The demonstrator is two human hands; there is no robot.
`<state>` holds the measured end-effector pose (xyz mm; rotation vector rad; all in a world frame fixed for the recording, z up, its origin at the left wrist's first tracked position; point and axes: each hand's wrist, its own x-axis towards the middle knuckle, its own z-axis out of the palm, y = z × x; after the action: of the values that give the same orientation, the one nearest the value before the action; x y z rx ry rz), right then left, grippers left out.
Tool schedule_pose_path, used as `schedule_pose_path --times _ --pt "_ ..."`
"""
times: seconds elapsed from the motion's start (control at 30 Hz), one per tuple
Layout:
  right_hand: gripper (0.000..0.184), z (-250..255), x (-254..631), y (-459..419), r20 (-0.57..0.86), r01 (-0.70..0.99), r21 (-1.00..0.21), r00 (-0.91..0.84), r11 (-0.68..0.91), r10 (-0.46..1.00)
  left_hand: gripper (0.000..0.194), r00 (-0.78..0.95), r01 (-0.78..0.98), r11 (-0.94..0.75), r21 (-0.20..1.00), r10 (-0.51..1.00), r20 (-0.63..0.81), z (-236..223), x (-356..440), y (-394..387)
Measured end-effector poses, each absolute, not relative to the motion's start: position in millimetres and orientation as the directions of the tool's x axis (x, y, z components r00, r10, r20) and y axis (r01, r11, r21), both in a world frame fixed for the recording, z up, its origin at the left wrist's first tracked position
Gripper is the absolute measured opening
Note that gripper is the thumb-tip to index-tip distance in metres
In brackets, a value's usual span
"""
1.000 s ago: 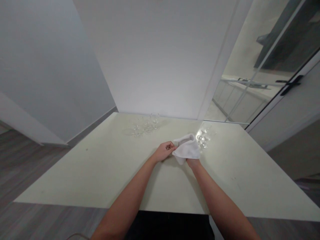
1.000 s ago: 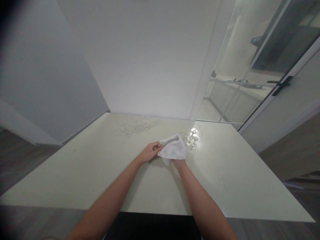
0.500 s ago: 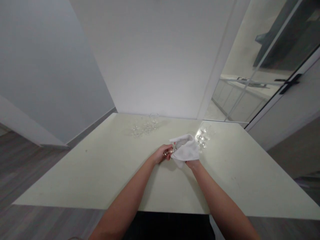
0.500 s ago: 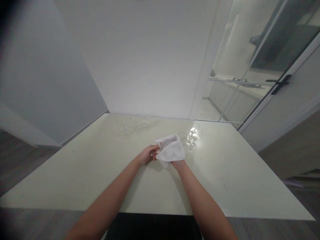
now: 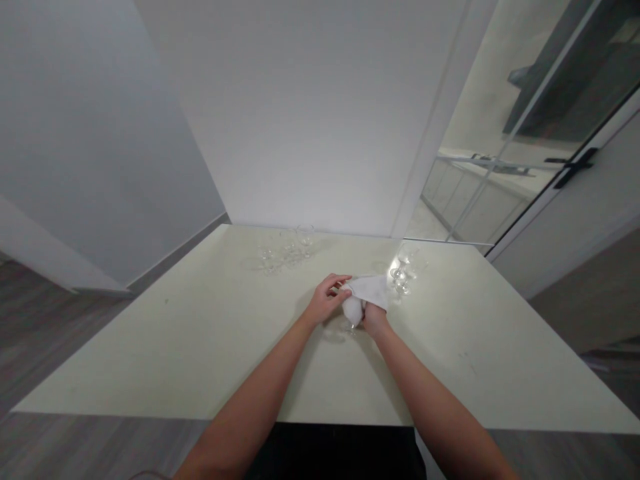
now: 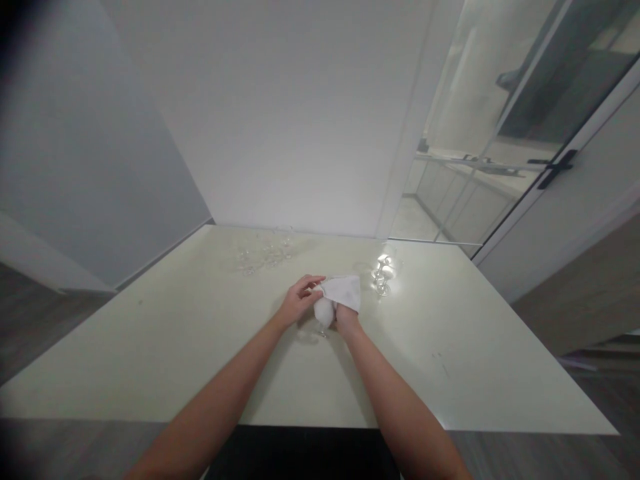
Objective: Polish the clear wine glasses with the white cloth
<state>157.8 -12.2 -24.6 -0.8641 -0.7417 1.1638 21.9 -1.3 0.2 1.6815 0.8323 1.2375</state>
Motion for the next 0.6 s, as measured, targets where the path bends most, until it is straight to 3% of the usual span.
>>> schedule_pose_path --times 0.23,0.43,0.6 --pt "0.031 -21 151 -13 0.051 -0.423 -0.886 0.315 0.188 0.948 0.039 0.293 0.020 -0.483 0.875 0.840 0.457 -1 23 2" --pt "0.028 -12 155 -19 -0.011 -0.511 -0.851 0.254 0.124 0.967 0.041 0.224 -0.002 -0.379 0.925 0.902 0.370 -4 20 7" --pt "0.027 -10 155 -22 -0.034 -0.552 -0.831 0.164 0.063 0.986 0.041 0.217 0.018 -0.386 0.922 0.902 0.373 -7 22 8"
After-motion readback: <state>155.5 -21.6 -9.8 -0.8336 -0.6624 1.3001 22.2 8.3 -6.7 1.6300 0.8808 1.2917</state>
